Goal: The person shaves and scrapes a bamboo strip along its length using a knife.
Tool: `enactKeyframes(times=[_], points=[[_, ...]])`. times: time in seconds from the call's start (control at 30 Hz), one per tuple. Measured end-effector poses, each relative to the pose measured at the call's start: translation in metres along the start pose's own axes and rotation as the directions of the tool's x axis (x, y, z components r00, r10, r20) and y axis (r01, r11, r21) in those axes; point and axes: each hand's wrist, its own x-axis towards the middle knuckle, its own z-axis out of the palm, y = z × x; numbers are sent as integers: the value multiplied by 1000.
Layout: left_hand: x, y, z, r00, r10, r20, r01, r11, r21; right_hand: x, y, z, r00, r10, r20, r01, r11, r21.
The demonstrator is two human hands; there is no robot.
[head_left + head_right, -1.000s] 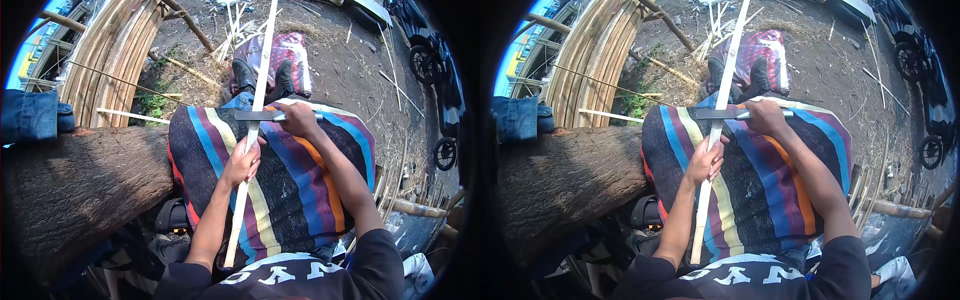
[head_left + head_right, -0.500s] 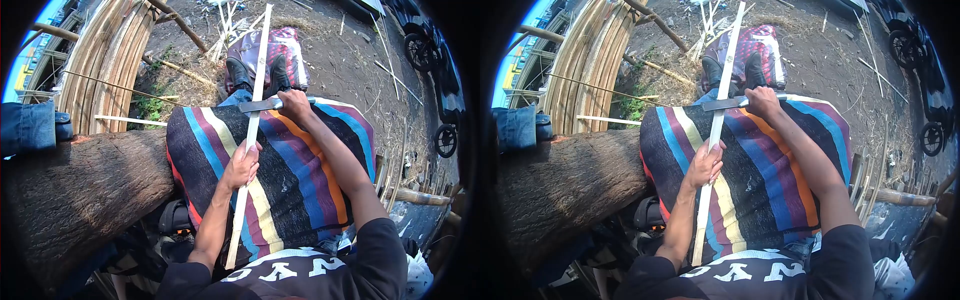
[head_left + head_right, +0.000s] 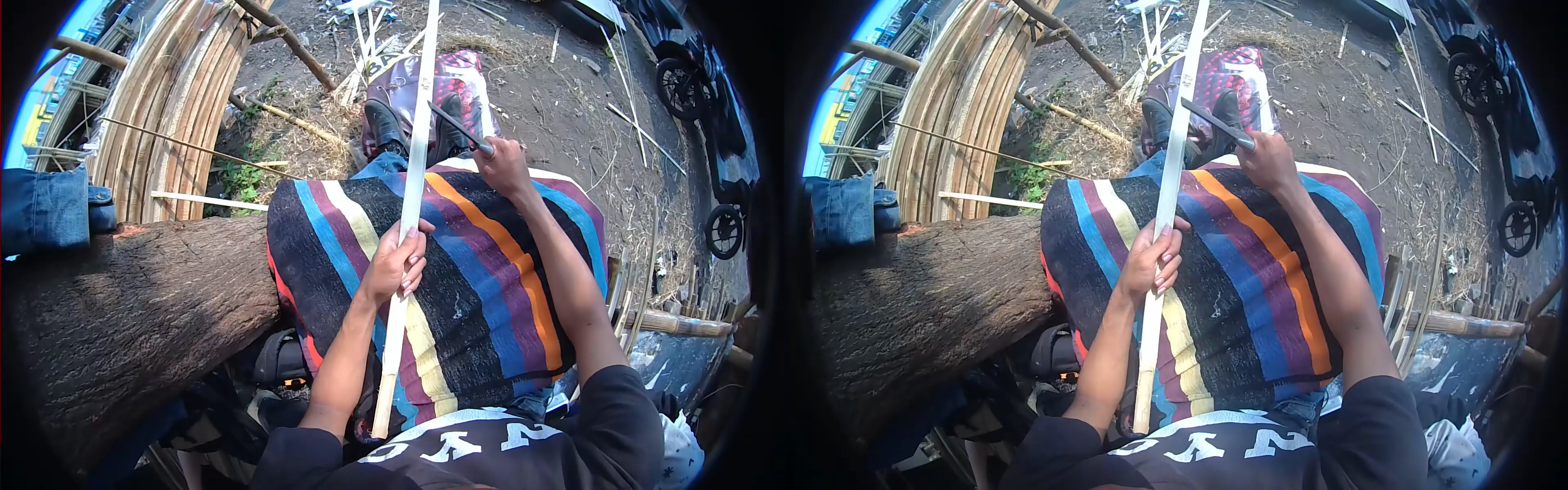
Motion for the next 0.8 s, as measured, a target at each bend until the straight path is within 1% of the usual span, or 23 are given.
enactKeyframes(times=[0.03,0.1,0.13,0.17,0.23,0.27,0.3,0.37,0.43,0.47,0.53,0.57,0.6,0.63,0.67,0.73,0.8], points=[[-2,-1,-2,1000,9,-10,-9,1000,-10,-5,-14,2,1000,5,3,-5,1000,12],[-6,-2,-6,999,11,-32,-12,1000,-15,-12,-36,6,990,-58,126,73,990,-121],[-7,-2,-8,999,24,-31,-25,1000,-15,-14,-40,11,978,-75,192,93,992,-89],[-7,-2,-10,999,40,-29,-41,999,-16,-16,-45,14,977,-78,197,95,992,-80],[-7,-1,-12,997,52,-49,-54,998,-35,-20,-53,19,952,-177,251,190,981,-29],[-6,-1,-14,997,62,-51,-65,996,-56,-25,-53,24,947,-263,184,259,965,48],[-6,-1,-15,996,73,-51,-77,994,-78,-28,-54,25,945,-268,188,263,963,51],[-7,0,-16,995,81,-61,-85,993,-80,-33,-54,26,884,-360,298,376,927,6],[-8,2,-18,995,77,-60,-77,997,-9,-37,-57,27,880,-347,323,370,929,-11],[-8,1,-18,995,75,-62,-76,997,-11,-39,-59,29,877,-334,345,365,930,-29],[-10,1,-18,988,91,-123,-73,987,143,-41,-67,27,873,-321,368,361,931,-45],[-11,2,-17,988,91,-125,-73,987,141,-41,-70,25,861,-298,412,358,931,-73],[-12,3,-17,984,74,-159,-43,981,191,-41,-73,23,847,-275,455,355,929,-100],[-12,3,-17,979,57,-194,-10,971,238,-42,-74,25,845,-276,458,356,929,-99],[-13,3,-18,979,57,-197,-9,972,237,-43,-74,28,839,-279,467,360,929,-91],[-12,4,-22,981,43,-191,21,948,319,-44,-77,29,832,-283,478,363,928,-81],[-12,1,-26,979,38,-199,33,939,342,-43,-80,30,825,-220,520,324,939,-116]])
